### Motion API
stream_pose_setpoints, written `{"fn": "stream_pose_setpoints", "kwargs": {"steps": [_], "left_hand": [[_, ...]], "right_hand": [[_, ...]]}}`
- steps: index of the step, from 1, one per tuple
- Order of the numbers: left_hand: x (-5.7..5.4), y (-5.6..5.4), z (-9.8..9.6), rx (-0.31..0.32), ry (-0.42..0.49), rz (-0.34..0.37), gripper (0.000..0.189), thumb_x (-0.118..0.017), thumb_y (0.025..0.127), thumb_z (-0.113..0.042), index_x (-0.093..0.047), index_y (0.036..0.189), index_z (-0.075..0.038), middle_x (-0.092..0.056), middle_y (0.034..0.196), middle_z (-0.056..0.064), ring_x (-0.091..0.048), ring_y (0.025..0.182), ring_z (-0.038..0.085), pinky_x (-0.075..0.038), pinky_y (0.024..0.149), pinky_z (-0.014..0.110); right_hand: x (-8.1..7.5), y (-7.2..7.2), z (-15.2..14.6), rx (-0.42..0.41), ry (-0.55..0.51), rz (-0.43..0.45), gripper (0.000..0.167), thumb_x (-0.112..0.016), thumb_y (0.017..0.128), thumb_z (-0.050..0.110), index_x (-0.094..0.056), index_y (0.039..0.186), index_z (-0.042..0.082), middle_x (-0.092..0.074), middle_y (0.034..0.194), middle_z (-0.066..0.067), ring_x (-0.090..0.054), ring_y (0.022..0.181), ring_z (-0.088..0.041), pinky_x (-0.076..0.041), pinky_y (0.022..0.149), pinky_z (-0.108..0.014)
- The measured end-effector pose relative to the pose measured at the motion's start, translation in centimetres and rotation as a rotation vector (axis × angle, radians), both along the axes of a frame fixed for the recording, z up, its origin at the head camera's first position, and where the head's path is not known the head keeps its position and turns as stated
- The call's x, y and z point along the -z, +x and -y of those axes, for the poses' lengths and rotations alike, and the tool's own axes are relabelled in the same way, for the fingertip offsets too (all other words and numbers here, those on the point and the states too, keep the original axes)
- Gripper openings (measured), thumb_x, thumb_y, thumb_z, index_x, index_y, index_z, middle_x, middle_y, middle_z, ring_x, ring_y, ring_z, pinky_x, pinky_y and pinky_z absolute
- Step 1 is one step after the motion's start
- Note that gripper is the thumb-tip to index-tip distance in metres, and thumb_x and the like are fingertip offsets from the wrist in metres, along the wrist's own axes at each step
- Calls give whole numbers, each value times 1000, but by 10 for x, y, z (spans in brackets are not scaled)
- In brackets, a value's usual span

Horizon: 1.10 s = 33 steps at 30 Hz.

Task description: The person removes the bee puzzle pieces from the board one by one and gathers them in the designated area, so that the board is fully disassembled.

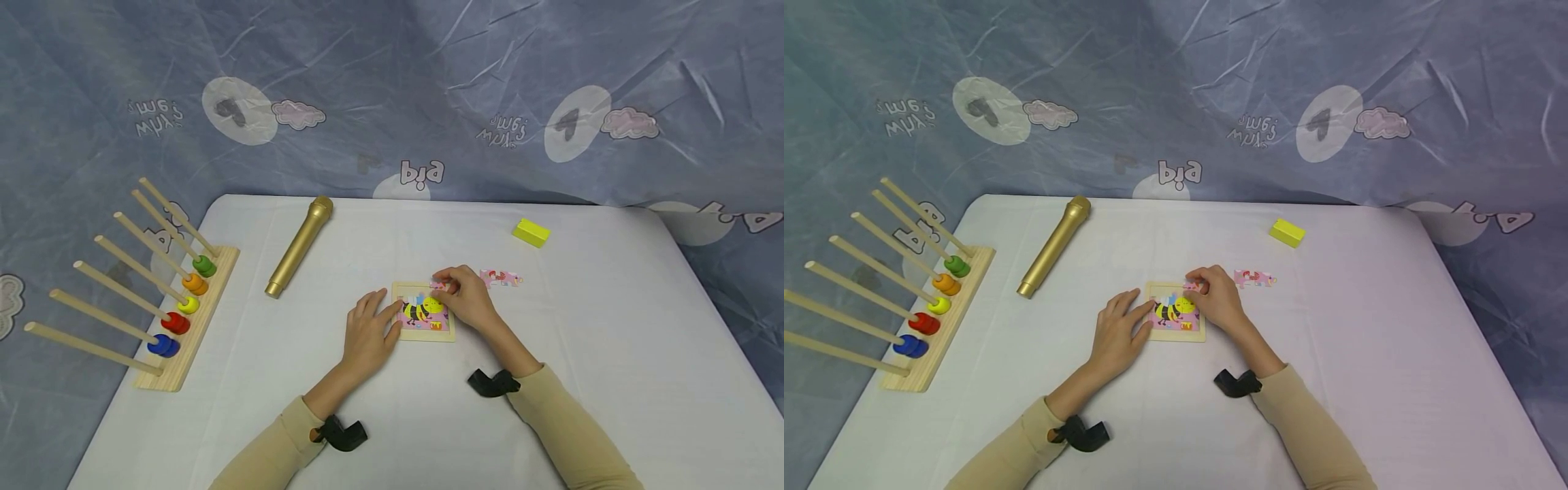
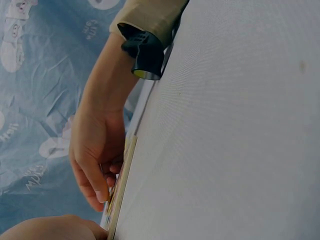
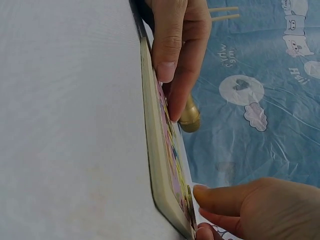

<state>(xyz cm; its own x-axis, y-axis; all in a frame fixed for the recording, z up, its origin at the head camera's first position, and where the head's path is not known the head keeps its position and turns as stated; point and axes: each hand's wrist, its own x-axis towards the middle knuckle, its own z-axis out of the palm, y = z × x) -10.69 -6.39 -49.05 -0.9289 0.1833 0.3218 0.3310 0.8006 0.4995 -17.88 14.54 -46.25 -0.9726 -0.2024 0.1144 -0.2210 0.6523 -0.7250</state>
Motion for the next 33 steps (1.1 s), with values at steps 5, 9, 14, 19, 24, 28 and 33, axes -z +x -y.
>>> {"fn": "stream_pose_setpoints", "kwargs": {"steps": [5, 9, 14, 19, 24, 28, 33], "left_hand": [[0, 0, 0, 0, -7, 9, 36, -66, 92, -22, -67, 127, -15, -51, 143, 15, -40, 134, 32, -37, 98, 48], [0, 0, 0, -1, -13, 23, 36, -65, 92, -22, -67, 128, -15, -50, 144, 15, -40, 134, 31, -36, 99, 48], [0, 0, 0, 0, -10, 21, 36, -65, 92, -21, -67, 127, -15, -51, 144, 15, -40, 134, 32, -36, 99, 48], [-1, -1, 0, 1, -6, 21, 36, -65, 92, -21, -67, 127, -14, -51, 144, 15, -40, 134, 32, -36, 99, 49], [0, 0, 0, 0, -7, 5, 36, -65, 92, -22, -67, 126, -14, -51, 143, 16, -41, 133, 32, -37, 98, 48], [-1, 0, 0, 1, -1, 26, 36, -65, 92, -22, -67, 127, -15, -51, 144, 15, -40, 134, 32, -36, 100, 48], [-1, 0, 0, 1, -2, 32, 36, -65, 92, -22, -67, 128, -16, -51, 144, 14, -40, 134, 31, -36, 100, 48]], "right_hand": [[0, 1, 0, 10, 25, 27, 28, -75, 84, 10, -71, 111, 2, -56, 92, -13, -49, 76, -20, -37, 65, -26], [-1, 1, 1, 12, 39, 31, 28, -75, 84, 10, -71, 110, 2, -54, 91, -12, -48, 76, -20, -36, 64, -26], [-1, 1, 1, 13, 45, 28, 26, -75, 84, 11, -72, 108, 2, -54, 91, -12, -48, 75, -19, -36, 64, -27], [0, 0, 1, 15, 37, 26, 25, -75, 83, 10, -71, 106, 3, -52, 88, -11, -47, 74, -19, -35, 64, -28], [-1, 0, 1, 7, 32, 18, 23, -75, 83, 9, -69, 105, 5, -51, 84, -10, -46, 73, -19, -35, 63, -27], [-3, 0, 0, -2, 11, 23, 18, -72, 86, 8, -67, 103, 7, -54, 80, -9, -47, 71, -19, -36, 61, -26], [-7, 0, 1, -14, -36, 46, 12, -67, 90, 6, -66, 101, 7, -57, 79, -7, -49, 71, -19, -39, 61, -24]]}}
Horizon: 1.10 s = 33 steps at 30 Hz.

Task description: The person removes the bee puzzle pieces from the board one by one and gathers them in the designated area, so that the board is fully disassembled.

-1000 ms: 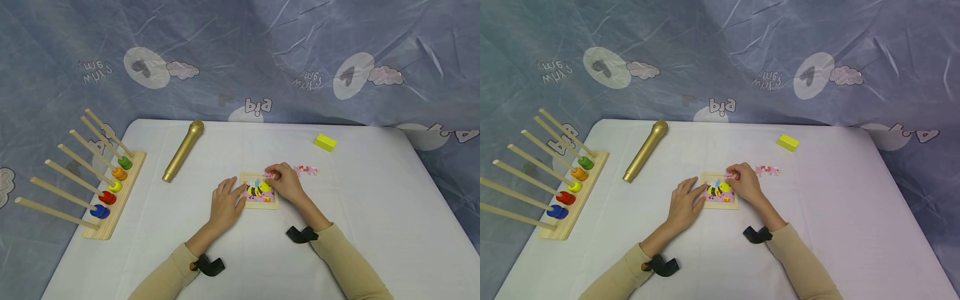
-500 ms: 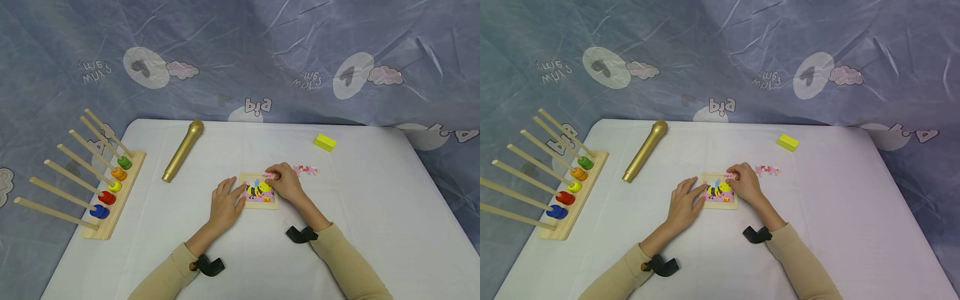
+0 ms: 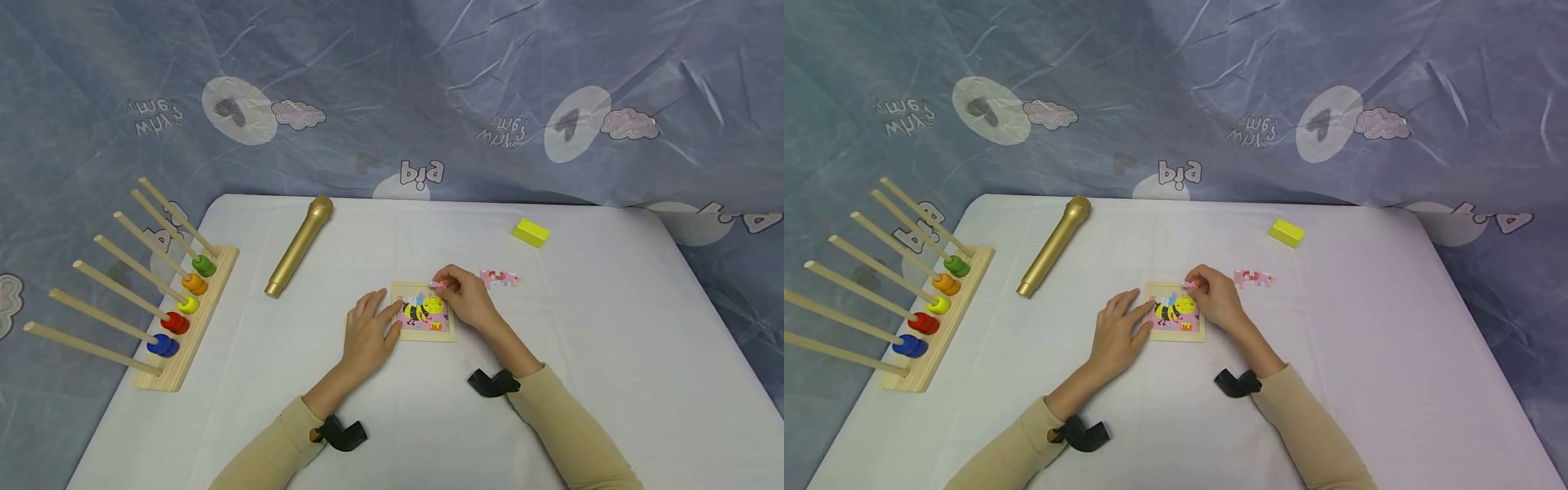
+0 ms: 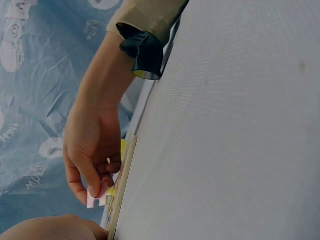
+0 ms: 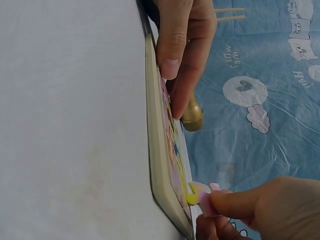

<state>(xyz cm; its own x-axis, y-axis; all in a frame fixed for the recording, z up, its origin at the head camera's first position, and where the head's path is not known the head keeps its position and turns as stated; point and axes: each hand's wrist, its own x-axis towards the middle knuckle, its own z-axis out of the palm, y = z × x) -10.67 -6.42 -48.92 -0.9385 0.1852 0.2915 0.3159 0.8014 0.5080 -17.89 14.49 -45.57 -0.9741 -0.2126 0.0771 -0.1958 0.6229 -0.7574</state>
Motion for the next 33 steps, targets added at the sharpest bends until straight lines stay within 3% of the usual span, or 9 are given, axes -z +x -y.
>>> {"fn": "stream_pose_setpoints", "kwargs": {"steps": [7, 13, 18, 24, 33], "left_hand": [[0, 0, 0, 0, 2, -33, 35, -66, 91, -21, -68, 126, -14, -52, 142, 15, -42, 132, 32, -37, 98, 49], [0, 0, 0, -2, 6, -24, 36, -66, 91, -21, -67, 126, -15, -52, 142, 15, -42, 133, 32, -37, 99, 49], [2, 0, 0, -4, 3, -28, 36, -67, 91, -21, -67, 126, -15, -52, 143, 14, -42, 133, 32, -37, 99, 49], [3, 0, 0, -4, 1, -19, 36, -66, 92, -22, -67, 127, -16, -52, 143, 15, -41, 134, 31, -37, 99, 49], [1, 0, -1, 0, 11, -4, 36, -65, 92, -22, -67, 127, -15, -51, 144, 15, -40, 134, 31, -36, 99, 48]], "right_hand": [[-8, -1, -4, 8, -94, 33, 14, -66, 90, 5, -67, 104, 5, -61, 86, -11, -53, 77, -20, -43, 66, -21], [-9, -6, -26, 55, -130, 48, 18, -65, 90, 4, -68, 108, 3, -61, 92, -14, -53, 81, -20, -43, 65, -18], [-10, -7, -61, 104, -111, 24, 19, -65, 91, 6, -68, 109, 1, -63, 94, -16, -53, 78, -13, -43, 63, -16], [-15, -7, -105, 194, -76, -2, 20, -63, 91, 5, -67, 109, -2, -60, 90, -8, -50, 74, -4, -42, 60, -14], [-20, -8, -149, 298, 19, 76, 25, -63, 94, 13, -66, 115, 0, -57, 90, 0, -50, 74, -4, -43, 59, -15]]}}
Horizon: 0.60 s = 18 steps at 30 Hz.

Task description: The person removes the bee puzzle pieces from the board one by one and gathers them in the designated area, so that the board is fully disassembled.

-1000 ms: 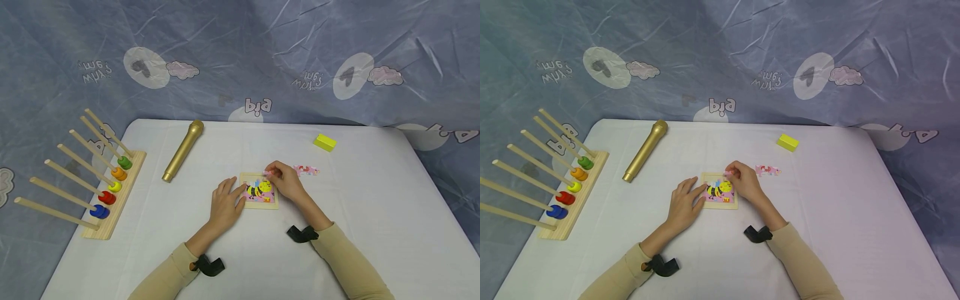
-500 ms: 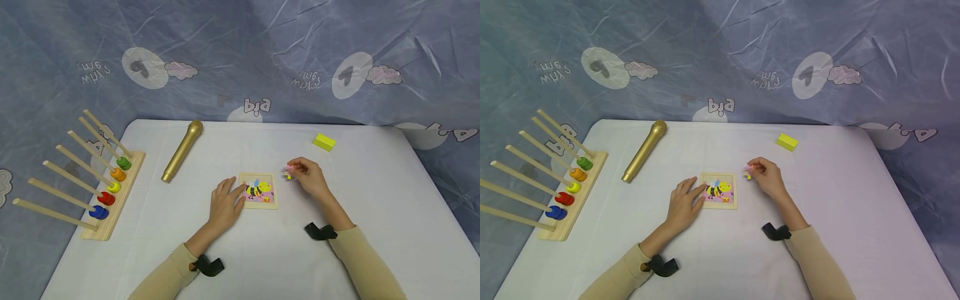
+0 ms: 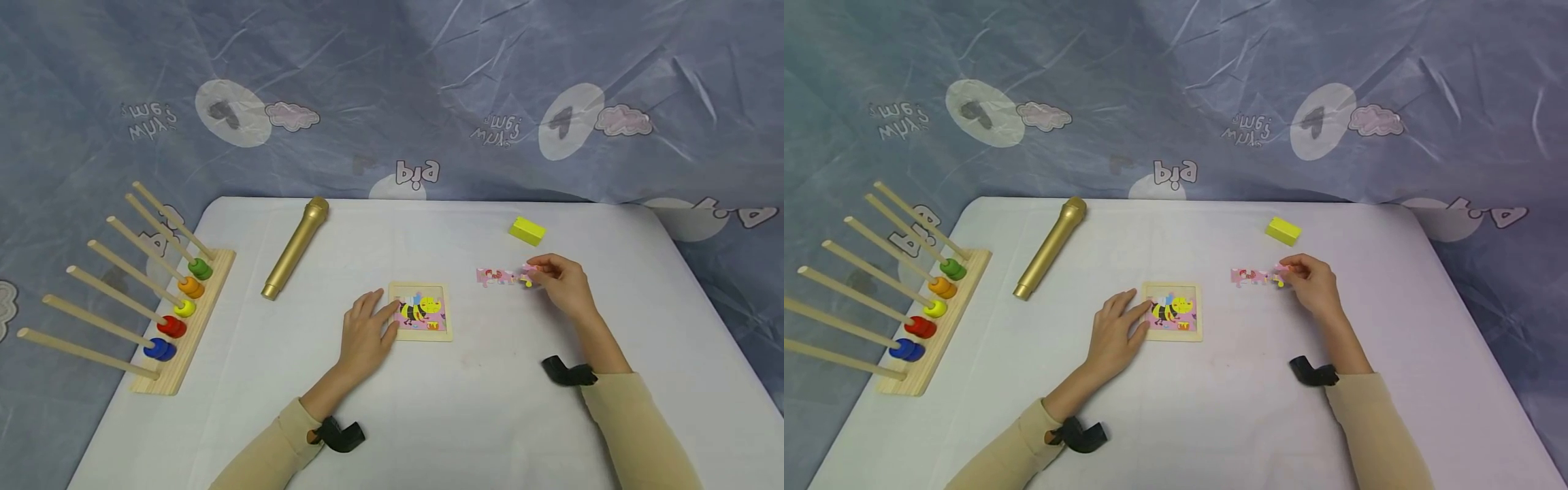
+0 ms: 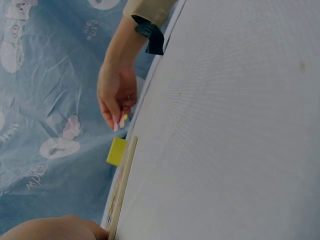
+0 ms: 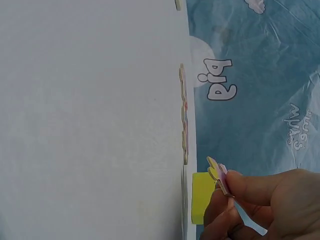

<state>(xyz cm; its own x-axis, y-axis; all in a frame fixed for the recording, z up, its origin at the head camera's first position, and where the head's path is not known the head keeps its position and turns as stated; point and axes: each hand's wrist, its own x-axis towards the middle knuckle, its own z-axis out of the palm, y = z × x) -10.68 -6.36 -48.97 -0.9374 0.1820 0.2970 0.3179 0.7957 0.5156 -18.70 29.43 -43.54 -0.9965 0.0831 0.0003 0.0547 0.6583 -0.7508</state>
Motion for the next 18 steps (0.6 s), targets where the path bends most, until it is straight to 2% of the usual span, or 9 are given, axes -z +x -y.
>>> {"fn": "stream_pose_setpoints", "kwargs": {"steps": [6, 12, 18], "left_hand": [[1, 0, 0, -2, -1, 3, 36, -66, 92, -22, -67, 127, -15, -51, 144, 15, -41, 134, 31, -36, 99, 49], [1, 0, 0, -4, -10, 9, 36, -66, 92, -22, -67, 128, -16, -51, 144, 14, -40, 135, 31, -36, 99, 48], [0, 1, 0, -3, -3, 2, 36, -66, 92, -22, -67, 128, -16, -51, 144, 14, -40, 134, 31, -36, 99, 48]], "right_hand": [[2, -4, -8, -19, 27, 50, 27, -62, 95, 16, -66, 116, 0, -59, 86, 1, -55, 70, -6, -43, 58, -19], [7, -7, -9, -48, 56, 38, 24, -63, 94, 14, -68, 113, 0, -62, 84, -5, -53, 69, -6, -42, 58, -20], [13, -10, -7, -33, 162, 25, 22, -64, 94, 16, -70, 111, 3, -61, 87, -10, -49, 75, -17, -41, 59, -23]]}}
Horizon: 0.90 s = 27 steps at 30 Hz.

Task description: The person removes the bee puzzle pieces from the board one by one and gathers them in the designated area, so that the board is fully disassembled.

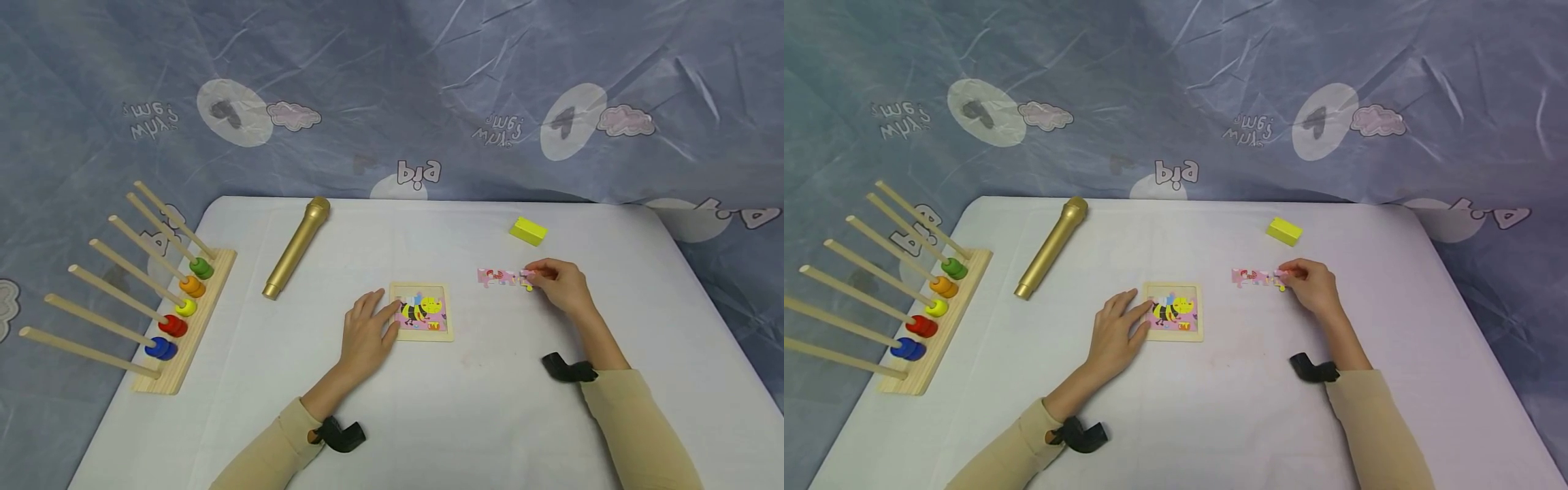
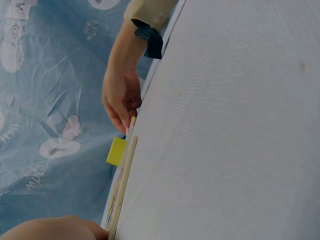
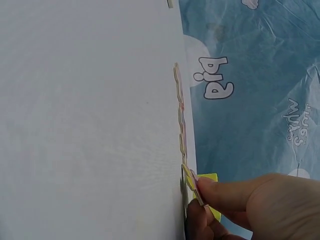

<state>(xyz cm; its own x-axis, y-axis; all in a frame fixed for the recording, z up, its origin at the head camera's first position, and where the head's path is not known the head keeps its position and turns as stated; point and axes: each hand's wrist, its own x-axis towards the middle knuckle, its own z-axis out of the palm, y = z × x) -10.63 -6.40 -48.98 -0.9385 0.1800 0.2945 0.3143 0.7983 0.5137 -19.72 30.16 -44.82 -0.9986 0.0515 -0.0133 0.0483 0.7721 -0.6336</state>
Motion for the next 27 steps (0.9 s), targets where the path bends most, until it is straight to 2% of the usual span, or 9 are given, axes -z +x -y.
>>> {"fn": "stream_pose_setpoints", "kwargs": {"steps": [5, 16, 19, 23, 27], "left_hand": [[0, 0, 0, -1, 0, -5, 36, -66, 92, -22, -67, 128, -16, -51, 144, 14, -40, 134, 31, -36, 99, 47], [0, 0, 0, 0, 2, -2, 37, -65, 92, -22, -66, 128, -16, -51, 144, 14, -40, 135, 31, -36, 99, 48], [0, 0, -1, -3, 8, -14, 37, -66, 91, -22, -67, 127, -15, -51, 143, 15, -41, 134, 31, -36, 100, 49], [1, -1, -1, -6, 10, -20, 36, -66, 91, -23, -67, 126, -14, -52, 142, 15, -41, 134, 32, -36, 99, 49], [2, -1, 0, -8, 9, -12, 36, -66, 92, -23, -67, 127, -14, -51, 143, 15, -41, 134, 31, -36, 99, 48]], "right_hand": [[2, 0, 2, -1, 59, -45, 20, -66, 92, 13, -70, 109, 2, -64, 88, -15, -51, 77, -22, -40, 63, -27], [5, 1, 5, -6, 87, -94, 20, -66, 91, 11, -70, 107, -1, -61, 91, -17, -53, 82, -25, -38, 67, -31], [3, 3, 8, 15, 75, -115, 21, -66, 92, 12, -70, 108, -1, -63, 93, -17, -54, 82, -23, -39, 67, -27], [-4, 5, 19, 36, 10, -127, 23, -65, 93, 13, -69, 111, 0, -61, 93, -15, -53, 78, -19, -41, 61, -18], [-8, 7, 38, 7, -51, -126, 24, -62, 93, 11, -67, 114, 0, -60, 92, -13, -50, 77, -19, -41, 58, -16]]}}
